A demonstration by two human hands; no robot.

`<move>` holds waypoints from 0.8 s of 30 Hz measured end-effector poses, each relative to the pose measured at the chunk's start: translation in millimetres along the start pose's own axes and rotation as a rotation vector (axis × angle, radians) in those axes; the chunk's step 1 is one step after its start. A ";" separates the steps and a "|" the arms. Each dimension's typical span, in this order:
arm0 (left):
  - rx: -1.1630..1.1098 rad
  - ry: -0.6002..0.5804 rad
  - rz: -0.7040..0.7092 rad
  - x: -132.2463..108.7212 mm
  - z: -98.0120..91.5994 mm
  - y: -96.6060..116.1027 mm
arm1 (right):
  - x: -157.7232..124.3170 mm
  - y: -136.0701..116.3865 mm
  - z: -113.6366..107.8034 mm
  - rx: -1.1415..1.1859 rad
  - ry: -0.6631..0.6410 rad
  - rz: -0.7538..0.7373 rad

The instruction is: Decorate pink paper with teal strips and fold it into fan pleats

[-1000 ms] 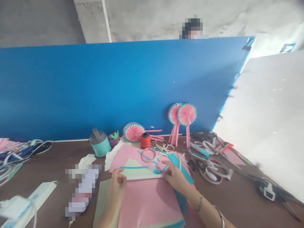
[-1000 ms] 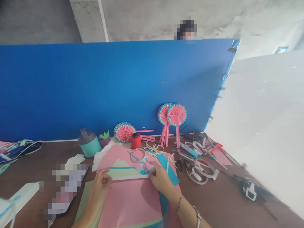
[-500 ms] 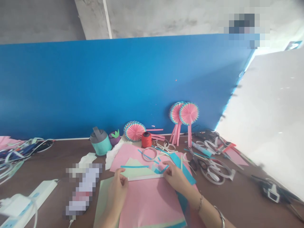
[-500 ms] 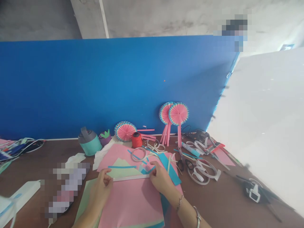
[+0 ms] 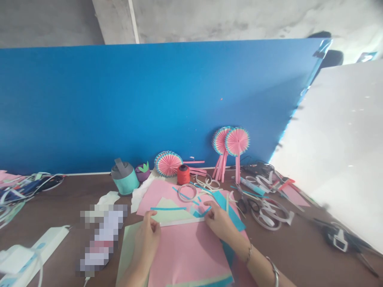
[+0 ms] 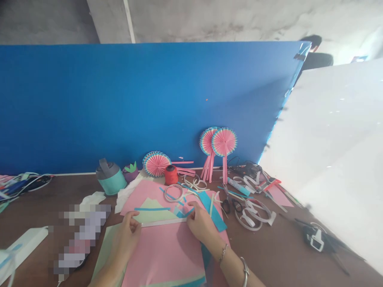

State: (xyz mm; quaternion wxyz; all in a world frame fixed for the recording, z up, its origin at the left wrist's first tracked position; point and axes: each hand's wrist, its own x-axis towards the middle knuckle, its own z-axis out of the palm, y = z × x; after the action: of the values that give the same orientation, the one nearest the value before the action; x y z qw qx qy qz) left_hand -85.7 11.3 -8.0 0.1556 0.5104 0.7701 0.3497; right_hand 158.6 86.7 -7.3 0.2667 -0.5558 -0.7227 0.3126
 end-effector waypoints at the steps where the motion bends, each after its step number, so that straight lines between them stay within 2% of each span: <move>1: -0.001 0.008 0.005 -0.2 0.3 0.0 | -0.2 0.4 0.6 -0.003 0.006 0.002; 12: 0.073 -0.028 0.030 -1.0 0.8 1.1 | -3.0 -6.0 0.6 -0.050 0.016 0.020; 24: 0.096 -0.057 -0.006 -0.5 -2.3 7.9 | -1.2 3.7 5.6 -0.076 0.036 0.014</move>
State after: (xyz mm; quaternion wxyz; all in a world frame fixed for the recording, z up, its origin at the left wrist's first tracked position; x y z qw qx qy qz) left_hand -81.5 11.9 -0.8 0.1539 0.5246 0.7829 0.2970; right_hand 157.2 85.4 -13.8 0.2562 -0.5761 -0.7252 0.2766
